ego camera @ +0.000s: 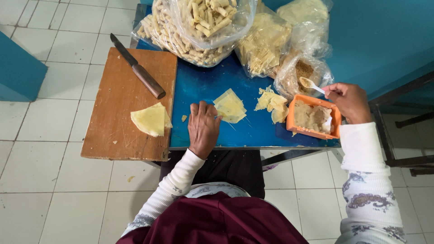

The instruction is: The person sits at a small blue table and folds thin yellow sheets over a scoop of brown powder taken from a plastic bag, pressing the sheets into small filled packets. The finished packets are placed into an orange container on the table, and the person repeats the folding cycle with new sheets.

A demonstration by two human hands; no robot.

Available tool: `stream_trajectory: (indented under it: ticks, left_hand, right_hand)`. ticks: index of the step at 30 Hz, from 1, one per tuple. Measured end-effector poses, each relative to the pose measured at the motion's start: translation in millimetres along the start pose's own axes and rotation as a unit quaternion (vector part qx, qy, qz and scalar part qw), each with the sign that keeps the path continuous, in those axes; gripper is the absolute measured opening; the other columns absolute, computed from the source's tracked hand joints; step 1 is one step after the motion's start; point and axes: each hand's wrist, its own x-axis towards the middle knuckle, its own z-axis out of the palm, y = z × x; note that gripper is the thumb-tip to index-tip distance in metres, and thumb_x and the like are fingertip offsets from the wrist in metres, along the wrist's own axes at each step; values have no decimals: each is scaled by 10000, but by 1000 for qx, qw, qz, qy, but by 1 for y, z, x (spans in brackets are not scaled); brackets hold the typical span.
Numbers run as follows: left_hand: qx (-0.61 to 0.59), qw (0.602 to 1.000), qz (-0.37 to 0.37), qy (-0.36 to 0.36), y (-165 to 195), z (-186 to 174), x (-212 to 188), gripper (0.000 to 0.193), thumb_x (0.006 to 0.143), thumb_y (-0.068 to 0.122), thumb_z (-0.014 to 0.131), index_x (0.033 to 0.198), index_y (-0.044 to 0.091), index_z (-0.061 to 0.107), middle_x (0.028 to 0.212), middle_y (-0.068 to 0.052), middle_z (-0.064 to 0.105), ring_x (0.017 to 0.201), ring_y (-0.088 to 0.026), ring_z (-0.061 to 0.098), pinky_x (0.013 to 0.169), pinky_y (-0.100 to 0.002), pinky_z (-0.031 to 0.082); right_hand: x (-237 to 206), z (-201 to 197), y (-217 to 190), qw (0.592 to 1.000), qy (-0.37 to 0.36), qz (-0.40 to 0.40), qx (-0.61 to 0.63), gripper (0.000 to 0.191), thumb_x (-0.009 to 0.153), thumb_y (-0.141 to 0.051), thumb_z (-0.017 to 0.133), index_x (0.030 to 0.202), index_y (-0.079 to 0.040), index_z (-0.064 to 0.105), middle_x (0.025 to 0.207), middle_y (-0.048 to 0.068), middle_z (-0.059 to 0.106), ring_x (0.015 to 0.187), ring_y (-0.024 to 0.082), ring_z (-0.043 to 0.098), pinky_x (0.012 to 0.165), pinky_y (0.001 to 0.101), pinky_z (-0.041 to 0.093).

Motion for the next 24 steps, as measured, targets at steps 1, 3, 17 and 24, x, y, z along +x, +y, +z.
stream_trajectory:
  ticks: [1,3,17,24]
  left_hand:
    - [-3,1000,-2,-2,0,0,0,255,803,151,826,894,53,609,971,-107,527,943,-305,486,779,-435,430]
    - [-8,1000,-3,4,-2,0,-1,250,797,142,822,902,51,615,979,-106,535,946,-307,489,783,-437,431]
    - [5,1000,-1,27,-1,0,-3,266,776,163,817,948,45,652,1007,-105,543,959,-306,493,808,-437,420]
    - [-1,1000,-2,27,3,3,0,185,801,123,784,869,76,618,1004,-97,534,955,-299,482,779,-441,391]
  right_hand:
    - [-3,0,-2,1000,0,-15,8,205,974,-65,697,1163,-17,760,969,54,757,827,81,645,743,253,505]
    - [-8,4,-10,999,-14,-42,7,206,976,-84,700,1166,-31,758,959,35,758,807,79,642,735,243,502]
    - [-63,140,-87,936,-20,-344,-73,84,904,-74,712,986,-69,728,857,60,693,826,239,594,750,375,466]
    - [-91,139,-89,883,75,-429,-174,99,972,-56,685,1067,-73,707,952,47,616,901,252,563,795,381,449]
